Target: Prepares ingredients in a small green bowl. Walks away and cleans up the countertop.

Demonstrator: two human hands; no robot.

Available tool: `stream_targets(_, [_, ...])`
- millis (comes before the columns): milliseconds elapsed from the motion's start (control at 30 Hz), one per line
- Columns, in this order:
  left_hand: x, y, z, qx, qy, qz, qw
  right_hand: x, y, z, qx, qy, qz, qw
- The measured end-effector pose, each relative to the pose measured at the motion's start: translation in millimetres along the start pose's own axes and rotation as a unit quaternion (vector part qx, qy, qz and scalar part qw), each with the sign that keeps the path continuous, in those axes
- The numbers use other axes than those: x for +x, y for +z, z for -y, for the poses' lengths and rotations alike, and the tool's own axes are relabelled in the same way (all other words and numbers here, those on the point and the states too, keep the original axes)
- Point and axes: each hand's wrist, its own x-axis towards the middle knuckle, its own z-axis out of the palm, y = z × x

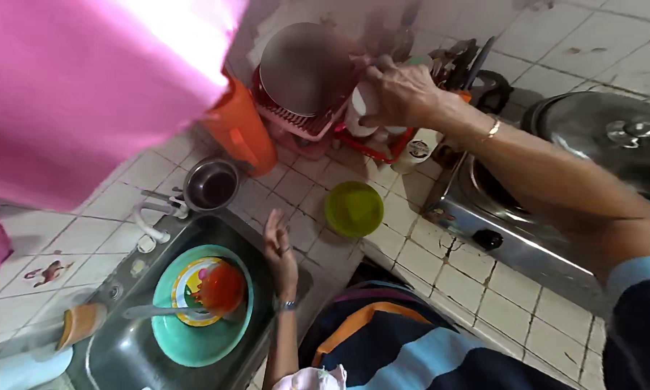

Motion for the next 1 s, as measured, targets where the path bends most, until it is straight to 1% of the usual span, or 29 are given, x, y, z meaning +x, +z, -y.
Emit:
stream_targets(67, [13, 27, -9, -0.032, 0.026, 0.052, 0.998, -27, -7, 29, 0.06, -0.044, 0.013, 0.997])
stream_targets(100, [14, 36, -12, -0.051, 0.022, 0.064, 0.996, -40, -2, 43, 0.112, -0.057, 0.025, 0.992])
stream_targets(133, [10, 42, -12, -0.067, 0.014, 0.056, 0.996, -53, 6, 59, 0.173, -0.06, 0.038, 0.982])
stream_targets(200, [-5, 40, -6, -0.078, 0.007, -0.005, 0.997, -76, 37, 91, 0.279, -0.051, 0.046, 0.958])
stream_targets(267, [-24, 27, 7, -0.098, -0.012, -0.079, 0.992, -94, 74, 121, 0.332, -0.015, 0.049, 0.942])
stream_targets(333, [-42, 11, 21, -0.113, -0.06, -0.141, 0.982, -101, 112, 148, 0.341, 0.022, 0.091, 0.935])
stream_targets(367, [-45, 2, 27, -0.119, -0.087, -0.168, 0.975, -105, 126, 161, 0.334, 0.024, 0.114, 0.935])
stream_targets(400, [-47, -11, 29, -0.123, -0.113, -0.183, 0.969, -109, 137, 173, 0.326, 0.02, 0.135, 0.935])
stream_targets(467, [-53, -36, 30, -0.137, -0.17, -0.172, 0.96, -119, 152, 187, 0.323, 0.0, 0.156, 0.933])
stream_targets(533, [-57, -53, 20, -0.161, -0.252, -0.172, 0.939, -127, 159, 196, 0.315, -0.041, 0.15, 0.936])
stream_targets(567, [-60, -57, 15, -0.187, -0.304, -0.171, 0.918, -129, 158, 203, 0.304, -0.071, 0.148, 0.939])
stream_targets(633, [-68, -65, 13, -0.263, -0.398, -0.147, 0.867, -130, 147, 218, 0.258, -0.131, 0.178, 0.941])
stream_targets(667, [-71, -69, 13, -0.286, -0.428, -0.131, 0.847, -131, 141, 224, 0.228, -0.163, 0.199, 0.939])
stream_targets(700, [-76, -73, 16, -0.296, -0.445, -0.117, 0.837, -133, 136, 229, 0.203, -0.201, 0.22, 0.933])
stream_targets(733, [-82, -79, 22, -0.311, -0.442, -0.095, 0.836, -137, 133, 232, 0.188, -0.251, 0.228, 0.922])
stream_targets(800, [-90, -90, 39, -0.349, -0.388, -0.037, 0.852, -147, 126, 234, 0.191, -0.361, 0.22, 0.886])
stream_targets(833, [-92, -95, 48, -0.368, -0.342, -0.006, 0.865, -152, 124, 234, 0.232, -0.405, 0.204, 0.861])
stream_targets(867, [-93, -99, 52, -0.39, -0.298, 0.018, 0.871, -155, 121, 235, 0.288, -0.428, 0.194, 0.834])
stream_targets(900, [-93, -101, 53, -0.39, -0.279, 0.013, 0.877, -158, 119, 237, 0.348, -0.425, 0.17, 0.818])
stream_targets(933, [-91, -101, 54, -0.362, -0.266, -0.007, 0.893, -160, 121, 237, 0.39, -0.39, 0.114, 0.826])
stream_targets(967, [-88, -100, 56, -0.318, -0.26, -0.036, 0.911, -159, 123, 236, 0.392, -0.327, 0.055, 0.858])
stream_targets(1000, [-85, -96, 57, -0.27, -0.268, -0.073, 0.922, -156, 126, 233, 0.352, -0.251, 0.026, 0.902])
